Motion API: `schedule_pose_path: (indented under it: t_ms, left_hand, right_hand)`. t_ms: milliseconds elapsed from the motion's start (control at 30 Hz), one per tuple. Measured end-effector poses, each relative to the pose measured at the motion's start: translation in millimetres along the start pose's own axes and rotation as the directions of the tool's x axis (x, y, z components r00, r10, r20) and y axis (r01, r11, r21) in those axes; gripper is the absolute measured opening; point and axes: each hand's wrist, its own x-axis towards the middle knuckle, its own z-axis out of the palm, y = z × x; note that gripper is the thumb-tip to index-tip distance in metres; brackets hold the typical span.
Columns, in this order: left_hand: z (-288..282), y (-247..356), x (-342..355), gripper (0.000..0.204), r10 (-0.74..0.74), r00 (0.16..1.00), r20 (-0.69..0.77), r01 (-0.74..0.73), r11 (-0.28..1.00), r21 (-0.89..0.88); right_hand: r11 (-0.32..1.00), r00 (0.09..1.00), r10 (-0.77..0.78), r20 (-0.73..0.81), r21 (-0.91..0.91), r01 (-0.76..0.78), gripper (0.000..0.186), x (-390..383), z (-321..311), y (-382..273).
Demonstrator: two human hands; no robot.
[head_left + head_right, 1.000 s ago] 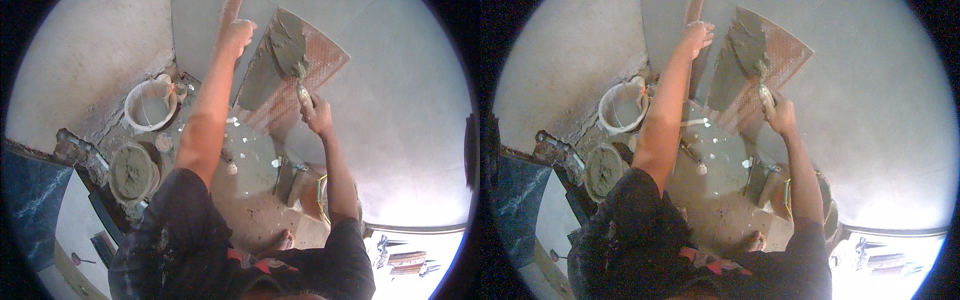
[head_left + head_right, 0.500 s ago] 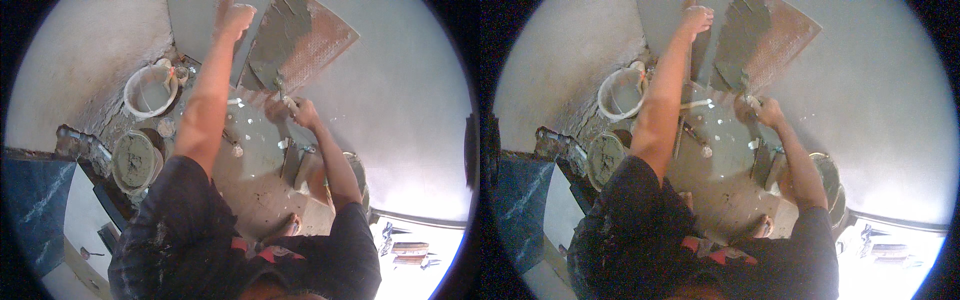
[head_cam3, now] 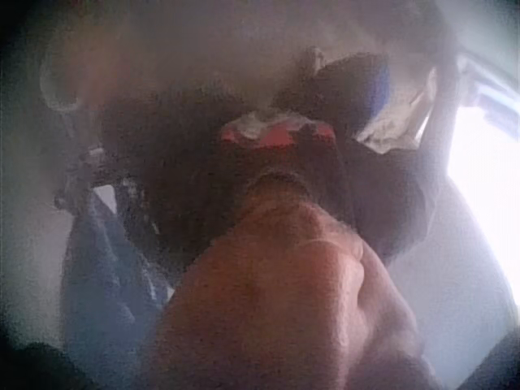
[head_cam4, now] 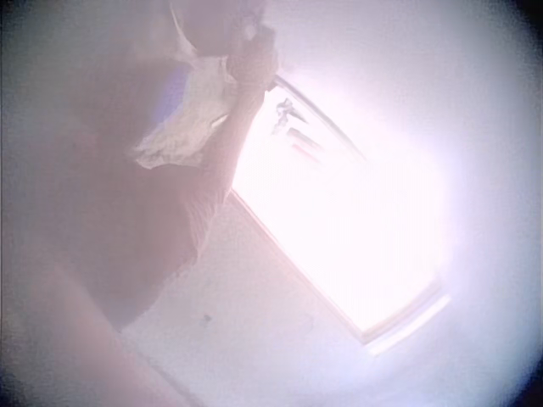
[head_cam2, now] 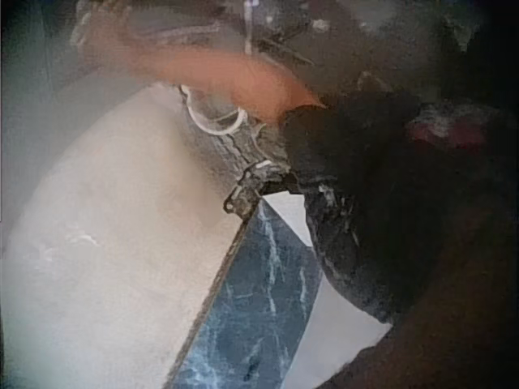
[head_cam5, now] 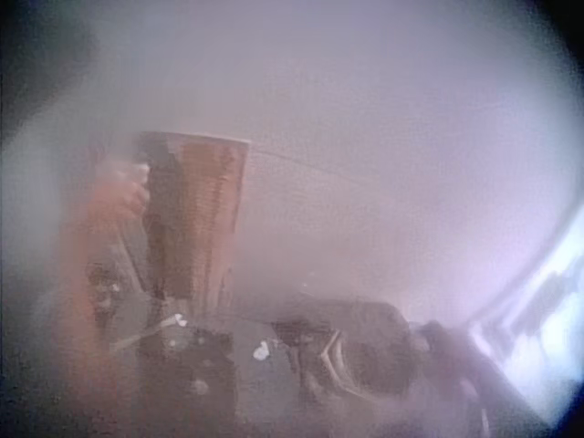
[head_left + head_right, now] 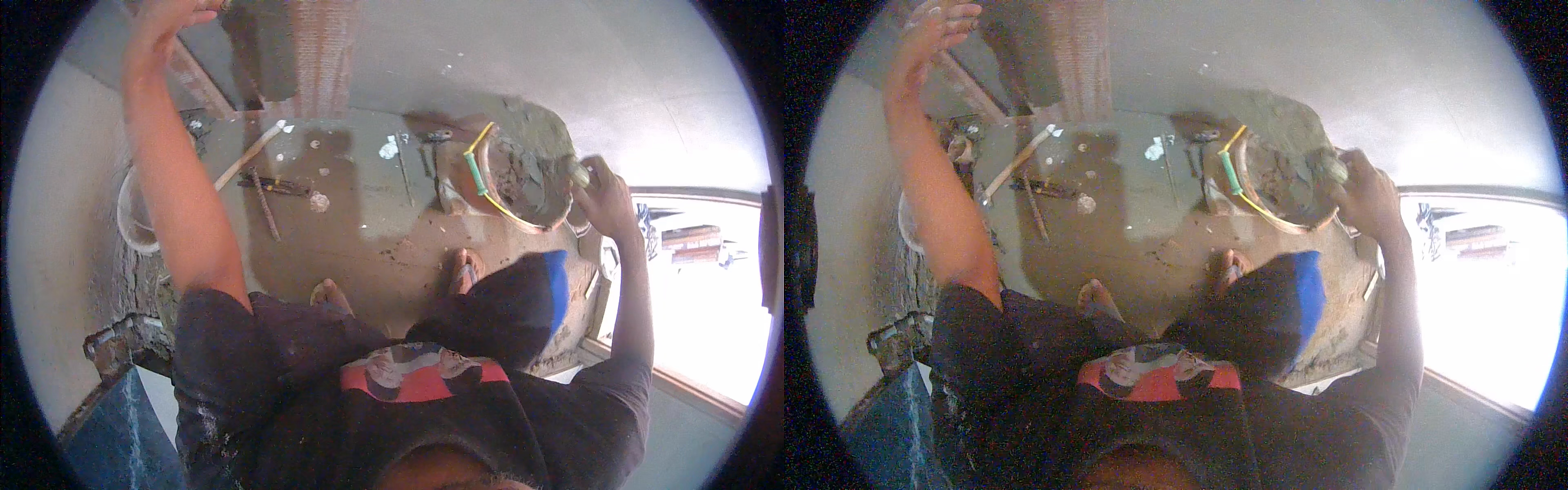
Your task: The person applies mortar to a floor and the back of a tile using a trowel.
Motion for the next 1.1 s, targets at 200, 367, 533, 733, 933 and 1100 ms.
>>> schedule_pose_path:
  t_ms: [200,367,533,733,933,1100]
  left_hand:
    - [167.0,78.6,-11.4,0.030,0.151,0.824,0.546,-0.338,0.904,0.260]
    - [352.5,23.9,-60.7,0.054,-0.173,0.849,0.500,-0.028,0.929,0.370]
    - [416.6,-17.8,-89.2,0.055,-0.306,0.755,0.580,0.102,0.928,0.358]
    - [434.3,-48.2,-81.7,0.016,-0.167,0.781,0.602,0.133,0.986,0.100]
    - [439.1,-33.3,-90.8,0.014,-0.288,0.813,0.505,0.308,0.950,0.046]
    - [433.5,-28.4,-98.8,0.016,-0.311,0.834,0.456,0.371,0.927,-0.047]
  right_hand:
    - [0.962,0.995,0.030,-0.091,-0.268,-0.054,0.026,-16.8,27.9,103.1]
    - [0.824,1.000,-0.001,-0.010,-0.567,-0.005,0.018,52.2,66.6,134.4]
    - [0.771,0.984,-0.177,0.034,-0.616,0.160,0.014,90.9,77.2,77.6]
    - [0.714,0.933,-0.360,0.011,-0.640,0.283,0.016,70.9,104.7,65.4]
    - [0.846,0.960,-0.278,0.032,-0.464,0.261,0.022,30.5,114.7,70.9]
    - [0.995,0.971,0.079,0.227,-0.074,-0.064,0.034,-3.8,99.6,50.8]
